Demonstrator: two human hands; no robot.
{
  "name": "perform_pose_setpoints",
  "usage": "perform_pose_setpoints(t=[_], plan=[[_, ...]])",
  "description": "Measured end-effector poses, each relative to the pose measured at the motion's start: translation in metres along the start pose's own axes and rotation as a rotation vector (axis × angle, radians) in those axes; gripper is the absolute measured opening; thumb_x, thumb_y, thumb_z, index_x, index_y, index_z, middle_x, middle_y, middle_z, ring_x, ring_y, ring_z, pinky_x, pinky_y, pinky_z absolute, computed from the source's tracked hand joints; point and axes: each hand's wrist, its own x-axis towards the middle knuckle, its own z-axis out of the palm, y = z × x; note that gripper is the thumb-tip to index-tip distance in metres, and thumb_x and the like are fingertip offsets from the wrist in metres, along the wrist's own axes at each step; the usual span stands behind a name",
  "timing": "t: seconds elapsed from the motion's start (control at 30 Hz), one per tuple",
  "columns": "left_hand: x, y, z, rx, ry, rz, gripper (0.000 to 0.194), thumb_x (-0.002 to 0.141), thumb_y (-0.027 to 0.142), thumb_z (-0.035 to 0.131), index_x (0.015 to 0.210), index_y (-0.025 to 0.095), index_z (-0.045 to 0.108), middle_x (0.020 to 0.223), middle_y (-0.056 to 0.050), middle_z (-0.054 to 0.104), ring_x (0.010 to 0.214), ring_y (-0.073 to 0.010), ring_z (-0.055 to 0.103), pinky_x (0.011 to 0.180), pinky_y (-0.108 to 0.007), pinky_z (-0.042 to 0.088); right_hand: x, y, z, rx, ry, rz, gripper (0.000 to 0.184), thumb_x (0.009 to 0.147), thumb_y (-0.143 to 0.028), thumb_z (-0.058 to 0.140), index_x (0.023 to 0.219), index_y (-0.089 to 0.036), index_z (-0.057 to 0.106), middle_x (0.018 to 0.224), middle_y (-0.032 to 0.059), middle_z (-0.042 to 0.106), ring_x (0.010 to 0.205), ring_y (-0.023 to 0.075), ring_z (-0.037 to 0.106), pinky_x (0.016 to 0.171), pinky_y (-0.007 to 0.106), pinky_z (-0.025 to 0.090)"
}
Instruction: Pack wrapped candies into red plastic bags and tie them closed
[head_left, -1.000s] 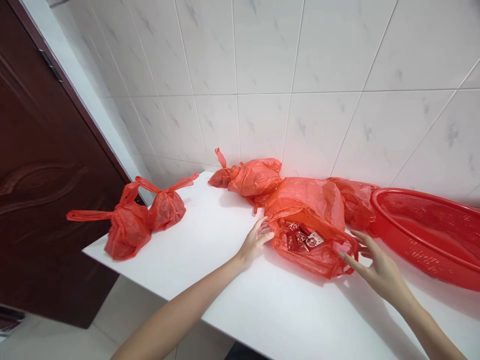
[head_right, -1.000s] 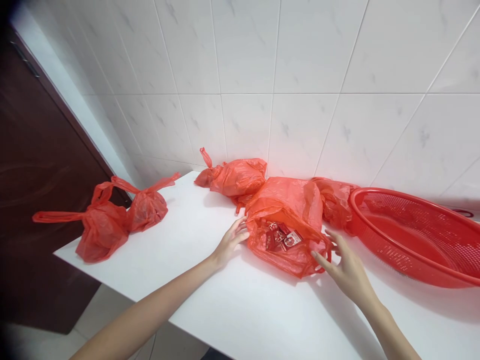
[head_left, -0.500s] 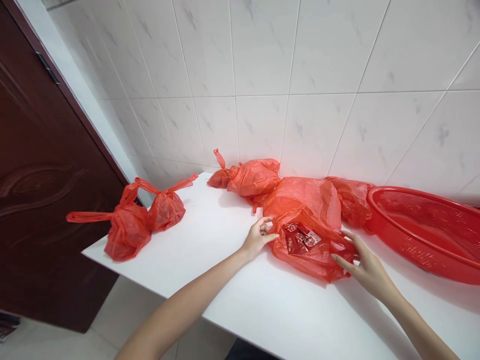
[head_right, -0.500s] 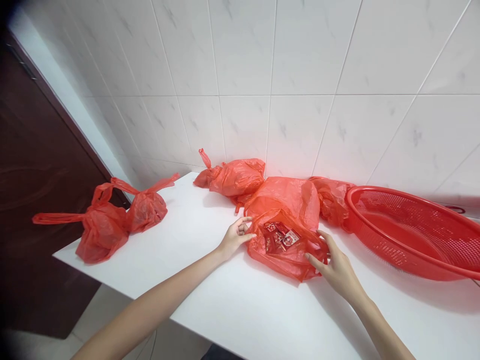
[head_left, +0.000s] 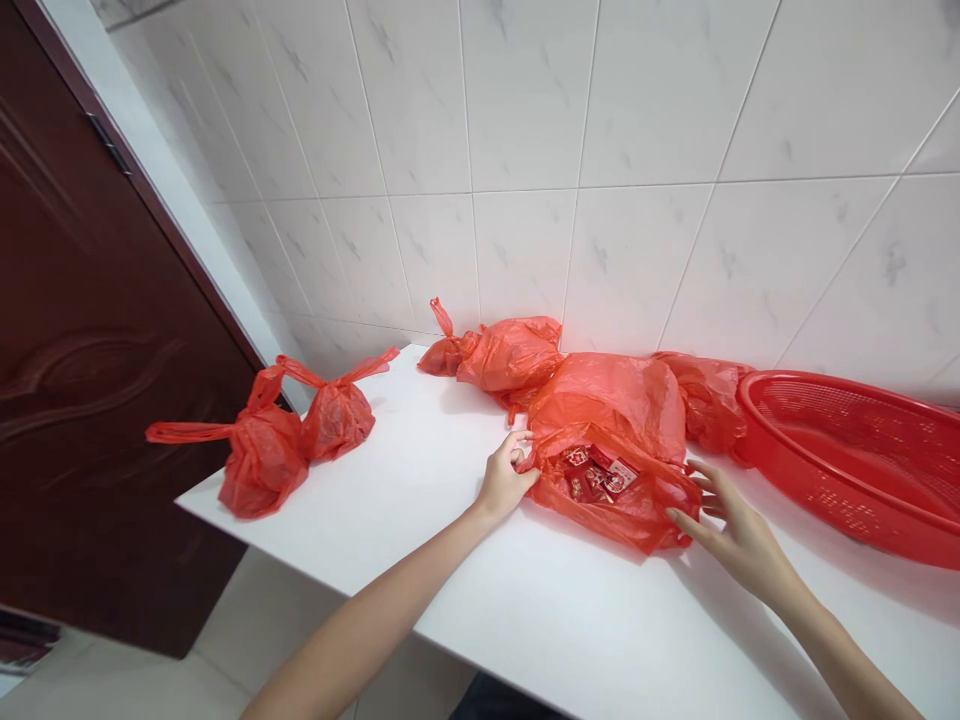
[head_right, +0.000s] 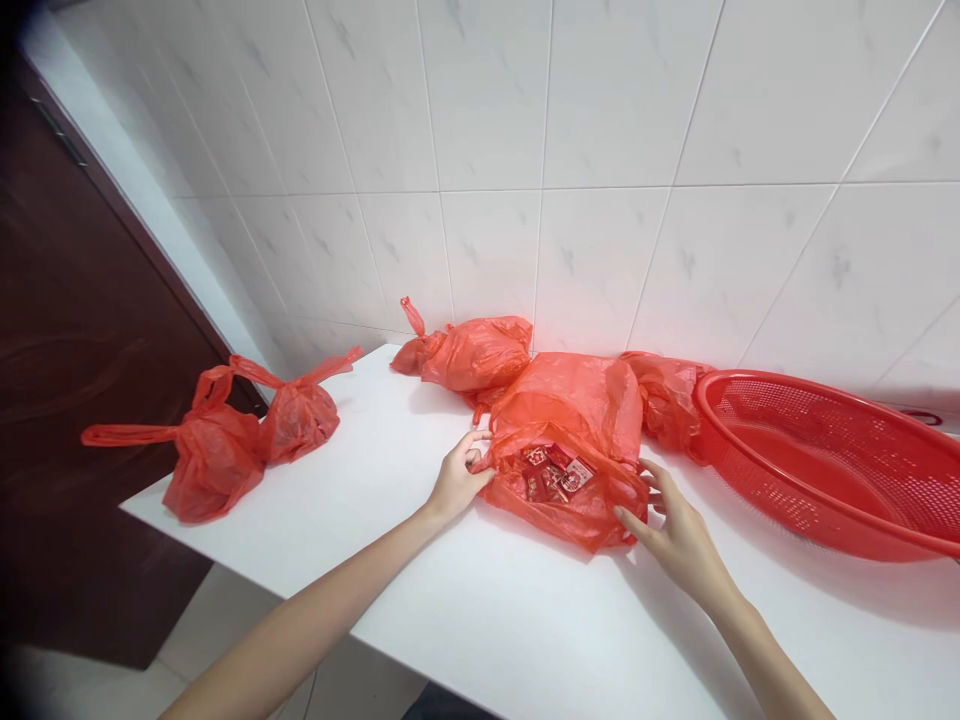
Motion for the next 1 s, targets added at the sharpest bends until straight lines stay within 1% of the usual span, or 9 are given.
perform_pose_setpoints(t=[0.1,0.23,0.4,0.47,0.53,0.6,0.67,0.8,1.0], plan=[[0.0,0.001,0.0,-0.009,0.008,0.017,0.043,0.066,0.012,0.063,0.109,0.016,0.06,0.051,0.014,0.032,0.052,-0.0101,0.033,0.062,-0.024,0.031,0.0,0.003,0.001,0.008,-0.015,0.0,0.075,0.078,-0.07,0.06,0.134,-0.023,0.043,0.121,0.0158,0.068,0.101,0.0328,0.071,0.089,0.051,0.059],[-0.002,0.004,-0.001,-0.082,0.028,0.018,0.042,0.068,0.022,0.069,0.109,0.019,0.061,0.061,0.01,0.045,0.058,-0.0111,0.041,0.063,-0.025,0.035,-0.001,0.004,0.003,0.034,-0.022,0.01,0.081,0.078,-0.073,0.061,0.136,-0.021,0.04,0.121,0.018,0.068,0.099,0.0329,0.072,0.087,0.049,0.06],[-0.001,0.006,-0.004,-0.092,0.109,-0.046,0.034,0.075,0.033,0.068,0.105,0.021,0.062,0.092,0.0,0.065,0.067,-0.012,0.052,0.071,-0.027,0.044,-0.002,0.006,0.004,0.034,-0.037,0.046,0.09,0.077,-0.074,0.061,0.143,-0.019,0.035,0.113,0.0166,0.072,0.097,0.0336,0.072,0.085,0.049,0.06],[0.0,0.005,-0.005,-0.079,0.12,-0.094,0.037,0.077,0.035,0.068,0.111,0.021,0.062,0.108,-0.005,0.068,0.08,-0.0155,0.061,0.08,-0.03,0.049,-0.003,0.006,0.004,0.028,-0.037,0.069,0.095,0.076,-0.074,0.062,0.147,-0.018,0.031,0.11,0.0154,0.073,0.094,0.0332,0.073,0.084,0.048,0.06],[0.001,0.004,-0.005,-0.083,0.088,-0.147,0.048,0.078,0.034,0.07,0.123,0.021,0.06,0.119,-0.009,0.068,0.101,-0.0218,0.066,0.092,-0.035,0.049,-0.003,0.007,0.004,0.032,-0.055,0.099,0.101,0.075,-0.075,0.062,0.151,-0.018,0.026,0.106,0.0136,0.074,0.089,0.0322,0.074,0.08,0.047,0.061],[0.0,0.002,-0.004,-0.085,0.024,-0.176,0.059,0.078,0.033,0.072,0.134,0.021,0.056,0.125,-0.012,0.068,0.118,-0.0269,0.063,0.103,-0.039,0.046,-0.003,0.007,0.005,0.037,-0.077,0.114,0.104,0.075,-0.074,0.063,0.154,-0.019,0.021,0.101,0.0113,0.074,0.082,0.031,0.074,0.076,0.045,0.061],[0.0,0.0,-0.003,-0.088,-0.045,-0.167,0.066,0.077,0.031,0.073,0.14,0.021,0.052,0.13,-0.013,0.067,0.126,-0.0283,0.06,0.109,-0.04,0.043,-0.003,0.008,0.005,0.041,-0.094,0.106,0.104,0.076,-0.073,0.063,0.154,-0.02,0.019,0.099,0.0099,0.074,0.077,0.0298,0.074,0.072,0.044,0.062],[0.0,-0.004,-0.003,-0.085,-0.103,-0.129,0.069,0.075,0.024,0.073,0.14,0.019,0.051,0.122,-0.012,0.07,0.118,-0.0257,0.064,0.106,-0.039,0.045,-0.003,0.01,0.008,0.062,-0.112,0.073,0.098,0.079,-0.069,0.062,0.153,-0.021,0.019,0.1,0.0098,0.073,0.071,0.0277,0.073,0.065,0.041,0.062],[0.002,-0.007,-0.003,-0.097,-0.066,-0.071,0.065,0.068,0.023,0.078,0.13,0.019,0.058,0.097,-0.004,0.069,0.09,-0.0194,0.065,0.087,-0.033,0.049,-0.001,0.01,0.008,0.071,-0.117,0.035,0.087,0.08,-0.064,0.063,0.148,-0.022,0.028,0.093,0.0059,0.074,0.069,0.0265,0.071,0.068,0.042,0.061]])
